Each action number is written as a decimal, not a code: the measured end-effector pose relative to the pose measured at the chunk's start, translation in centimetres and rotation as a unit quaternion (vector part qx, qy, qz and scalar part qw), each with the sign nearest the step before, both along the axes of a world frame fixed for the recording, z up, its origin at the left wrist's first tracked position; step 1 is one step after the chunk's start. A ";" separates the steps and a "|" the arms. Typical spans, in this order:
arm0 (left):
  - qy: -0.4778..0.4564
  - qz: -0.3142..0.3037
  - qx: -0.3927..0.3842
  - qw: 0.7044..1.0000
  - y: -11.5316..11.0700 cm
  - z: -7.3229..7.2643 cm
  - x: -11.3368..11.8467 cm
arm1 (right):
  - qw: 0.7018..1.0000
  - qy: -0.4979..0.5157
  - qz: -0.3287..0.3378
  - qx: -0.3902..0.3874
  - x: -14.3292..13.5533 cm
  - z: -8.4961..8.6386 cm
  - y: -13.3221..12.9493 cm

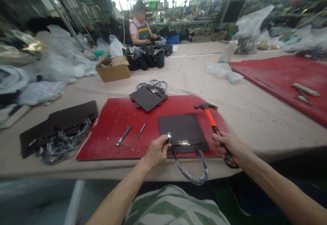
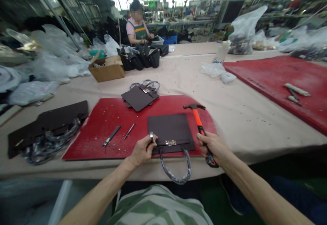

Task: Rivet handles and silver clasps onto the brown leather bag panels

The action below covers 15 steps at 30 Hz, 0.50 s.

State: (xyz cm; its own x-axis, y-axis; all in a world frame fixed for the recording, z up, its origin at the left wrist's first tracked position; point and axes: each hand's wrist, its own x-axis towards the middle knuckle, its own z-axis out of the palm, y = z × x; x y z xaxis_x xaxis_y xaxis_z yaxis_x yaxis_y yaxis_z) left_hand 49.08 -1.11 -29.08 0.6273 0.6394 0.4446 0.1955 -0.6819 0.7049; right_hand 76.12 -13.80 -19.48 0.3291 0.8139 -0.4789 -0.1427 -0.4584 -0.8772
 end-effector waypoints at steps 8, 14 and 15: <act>-0.002 -0.002 -0.006 1.000 0.0 -0.5 0.0 | 0.850 -0.491 0.142 0.128 -4.1 5.0 -3.5; -0.011 0.005 0.000 1.000 0.0 -0.7 0.0 | 0.807 -0.551 0.161 0.139 -4.4 6.8 -5.2; -0.011 0.003 0.001 1.000 0.0 -0.6 0.0 | 0.812 -0.553 0.120 0.142 -4.6 7.1 -5.4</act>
